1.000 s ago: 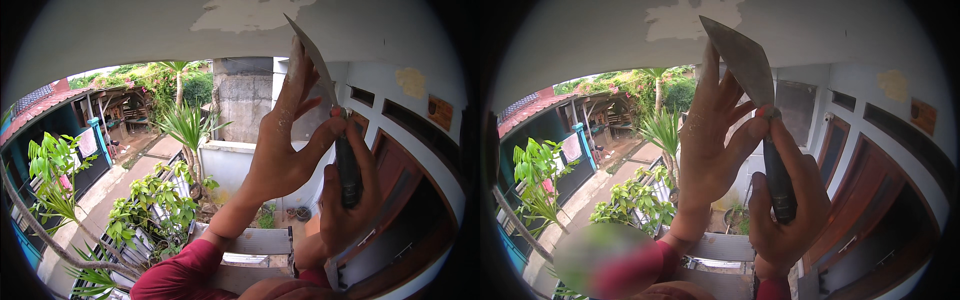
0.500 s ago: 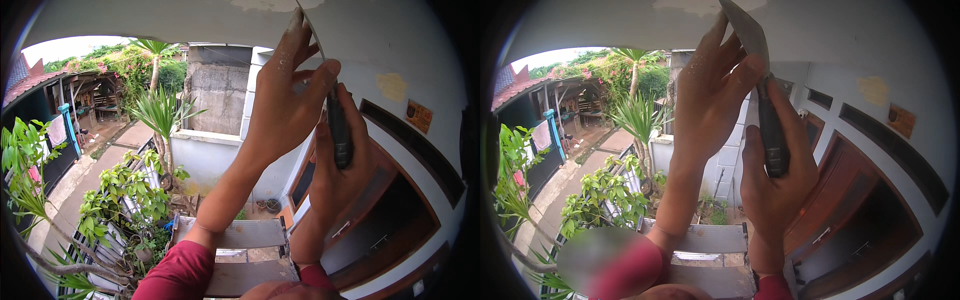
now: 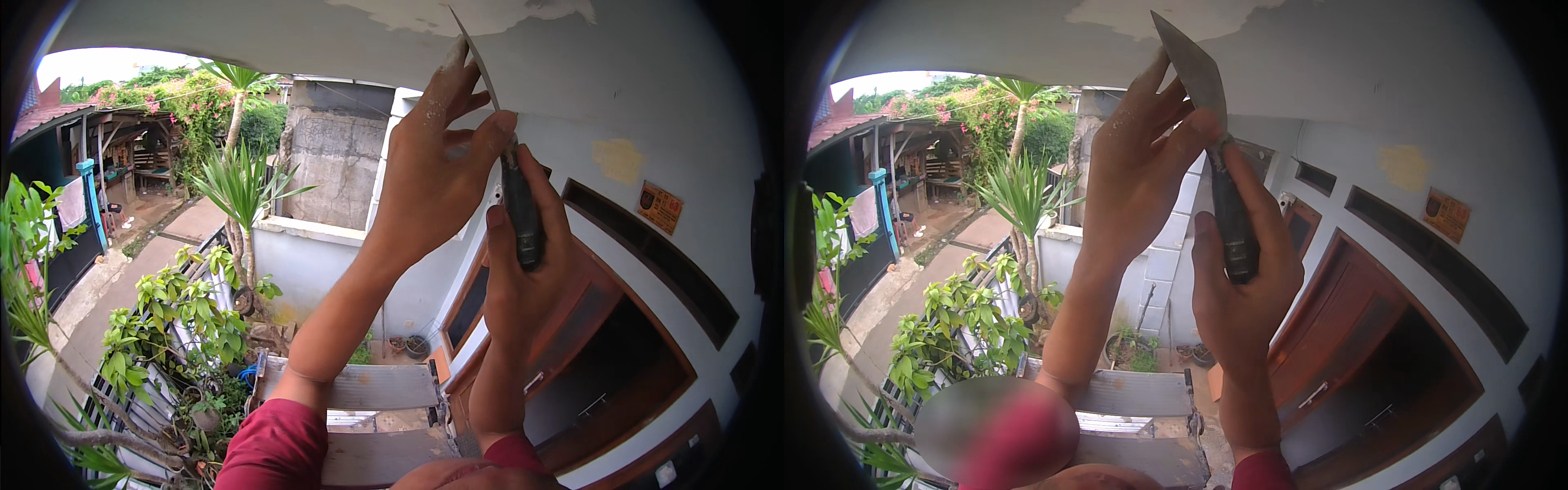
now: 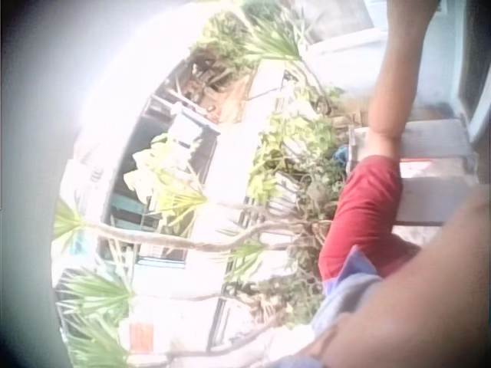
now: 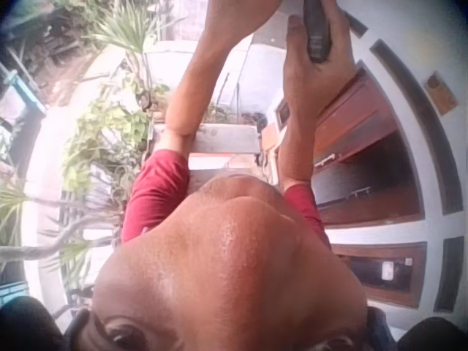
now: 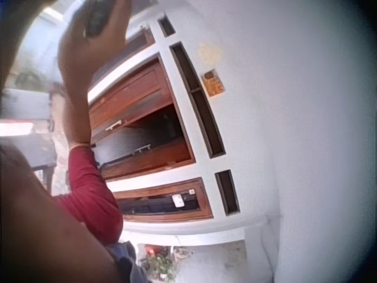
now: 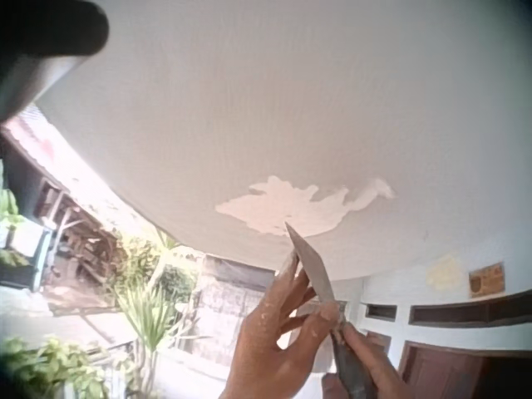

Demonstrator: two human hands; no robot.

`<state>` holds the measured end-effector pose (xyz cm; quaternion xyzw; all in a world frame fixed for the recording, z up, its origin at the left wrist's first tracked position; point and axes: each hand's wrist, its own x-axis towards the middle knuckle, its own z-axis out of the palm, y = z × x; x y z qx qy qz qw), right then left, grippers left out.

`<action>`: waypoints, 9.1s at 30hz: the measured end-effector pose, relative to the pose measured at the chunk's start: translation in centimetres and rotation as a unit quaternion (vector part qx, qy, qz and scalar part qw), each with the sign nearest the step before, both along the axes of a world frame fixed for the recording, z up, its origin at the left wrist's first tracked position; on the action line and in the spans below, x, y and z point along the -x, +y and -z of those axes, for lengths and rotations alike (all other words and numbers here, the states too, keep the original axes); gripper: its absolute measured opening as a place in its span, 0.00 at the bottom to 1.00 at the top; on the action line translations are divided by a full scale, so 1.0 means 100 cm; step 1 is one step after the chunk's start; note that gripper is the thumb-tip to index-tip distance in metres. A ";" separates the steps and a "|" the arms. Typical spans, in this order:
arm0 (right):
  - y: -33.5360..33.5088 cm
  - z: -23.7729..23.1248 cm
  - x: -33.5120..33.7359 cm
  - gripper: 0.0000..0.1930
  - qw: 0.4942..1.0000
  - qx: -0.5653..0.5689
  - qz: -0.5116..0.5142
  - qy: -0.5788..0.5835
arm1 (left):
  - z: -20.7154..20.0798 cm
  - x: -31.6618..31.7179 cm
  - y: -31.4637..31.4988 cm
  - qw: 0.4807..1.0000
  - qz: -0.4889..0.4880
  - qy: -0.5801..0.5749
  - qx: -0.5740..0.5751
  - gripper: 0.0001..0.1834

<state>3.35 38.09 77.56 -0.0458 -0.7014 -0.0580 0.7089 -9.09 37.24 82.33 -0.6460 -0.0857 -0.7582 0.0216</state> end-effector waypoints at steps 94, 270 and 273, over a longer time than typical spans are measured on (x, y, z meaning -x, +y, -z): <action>-0.091 -0.122 -0.057 0.23 0.858 -0.050 0.456 -0.230 | -0.078 -0.081 -0.020 0.946 0.226 -0.212 0.099 0.17; 0.040 -0.103 0.003 0.22 0.916 0.013 0.343 -0.206 | -0.075 -0.030 0.101 0.947 0.187 -0.223 0.139 0.16; 0.043 -0.086 -0.003 0.22 0.937 -0.001 0.304 -0.169 | -0.065 -0.032 0.098 0.965 0.159 -0.188 0.084 0.20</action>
